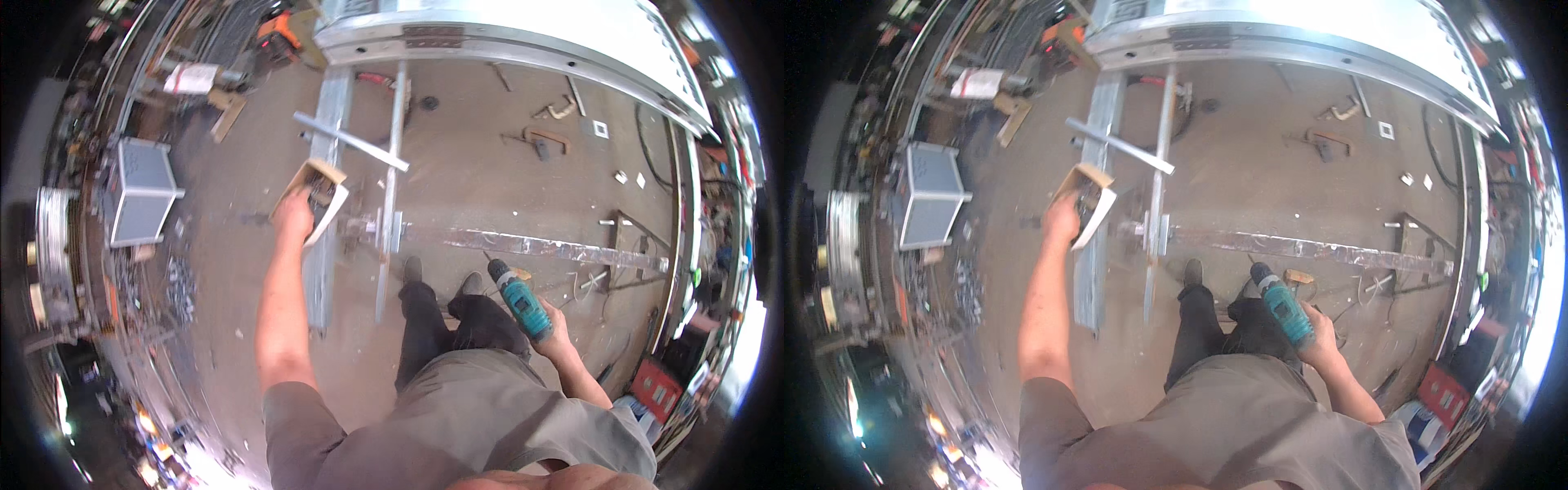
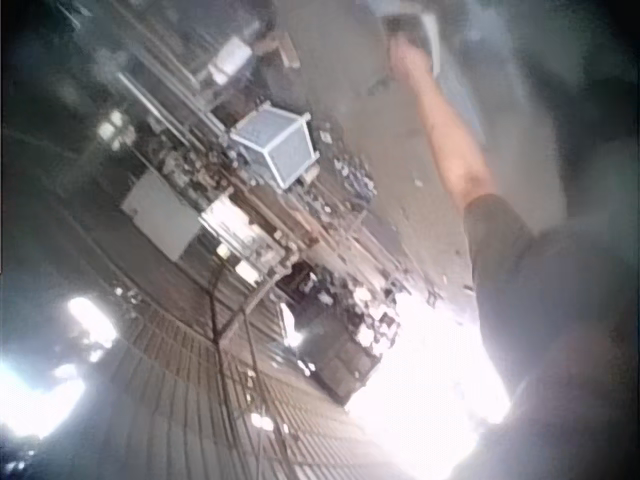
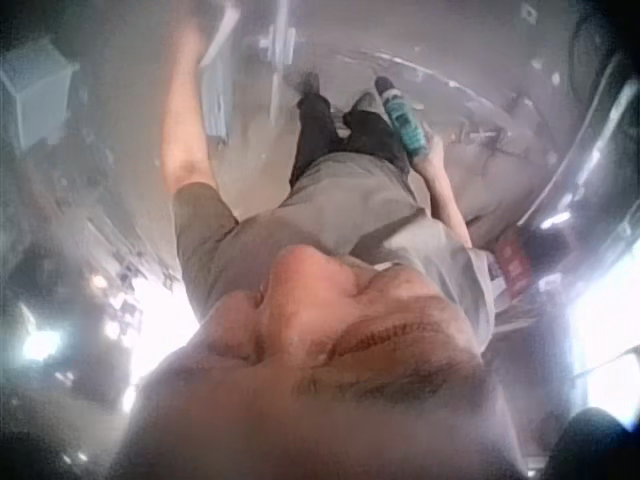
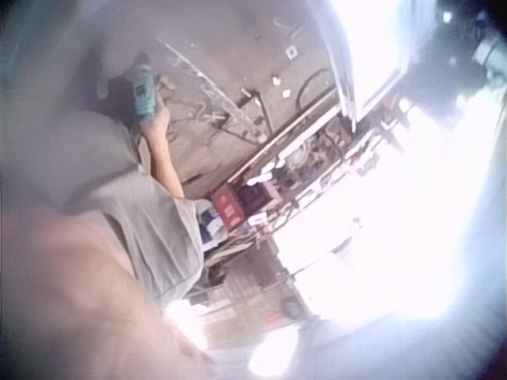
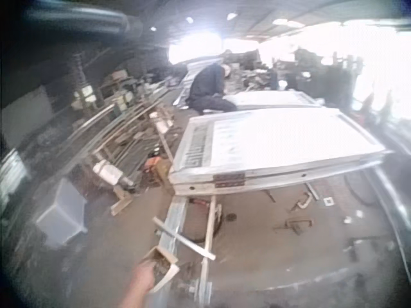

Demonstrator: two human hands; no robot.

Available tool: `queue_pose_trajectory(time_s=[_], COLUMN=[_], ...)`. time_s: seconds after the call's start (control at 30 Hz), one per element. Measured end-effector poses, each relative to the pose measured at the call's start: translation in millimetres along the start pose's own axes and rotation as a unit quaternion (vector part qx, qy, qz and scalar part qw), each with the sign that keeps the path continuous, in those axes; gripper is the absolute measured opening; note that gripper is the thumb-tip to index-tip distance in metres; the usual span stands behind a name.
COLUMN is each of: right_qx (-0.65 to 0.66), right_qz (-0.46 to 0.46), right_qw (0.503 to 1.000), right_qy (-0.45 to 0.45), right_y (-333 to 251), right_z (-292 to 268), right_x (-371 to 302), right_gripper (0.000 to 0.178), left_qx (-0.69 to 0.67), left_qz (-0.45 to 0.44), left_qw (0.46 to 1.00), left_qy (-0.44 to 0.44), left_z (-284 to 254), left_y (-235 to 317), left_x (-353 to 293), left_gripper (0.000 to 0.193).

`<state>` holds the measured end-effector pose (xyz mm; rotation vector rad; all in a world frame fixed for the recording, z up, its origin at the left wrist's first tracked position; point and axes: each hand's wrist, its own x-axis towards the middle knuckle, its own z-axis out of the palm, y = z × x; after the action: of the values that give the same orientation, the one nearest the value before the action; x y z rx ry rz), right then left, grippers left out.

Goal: The person uses a cordless drill to drive screws into a metal frame structure. They repeatedly pick screws from a box, position them, and tighten them into the frame while standing in a workshop.

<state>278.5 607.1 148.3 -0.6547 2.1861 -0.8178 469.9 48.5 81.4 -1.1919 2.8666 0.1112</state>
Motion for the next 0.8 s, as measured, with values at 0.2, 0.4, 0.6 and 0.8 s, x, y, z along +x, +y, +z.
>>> queue_pose_trajectory(time_s=[0.2,0.4,0.6,0.8], right_qx=[0.002,0.032,0.102,0.208], right_qz=[0.049,0.080,0.036,-0.036], right_qw=[0.998,0.996,0.993,0.977], right_qy=[0.029,0.038,0.040,0.017], right_y=[-31,-86,-146,-184], right_z=[34,78,91,78], right_x=[-16,-10,9,31], right_gripper=[0.046,0.050,0.049,0.042], left_qx=[0.031,-0.040,-0.320,-0.761], left_qz=[0.091,0.148,-0.048,-0.099], left_qw=[0.992,0.988,0.946,0.628], left_qy=[-0.077,0.012,-0.020,-0.128], left_z=[29,20,-10,-63], left_y=[-32,-42,-34,42], left_x=[31,18,4,-31], left_gripper=[0.020,0.015,0.022,0.018])
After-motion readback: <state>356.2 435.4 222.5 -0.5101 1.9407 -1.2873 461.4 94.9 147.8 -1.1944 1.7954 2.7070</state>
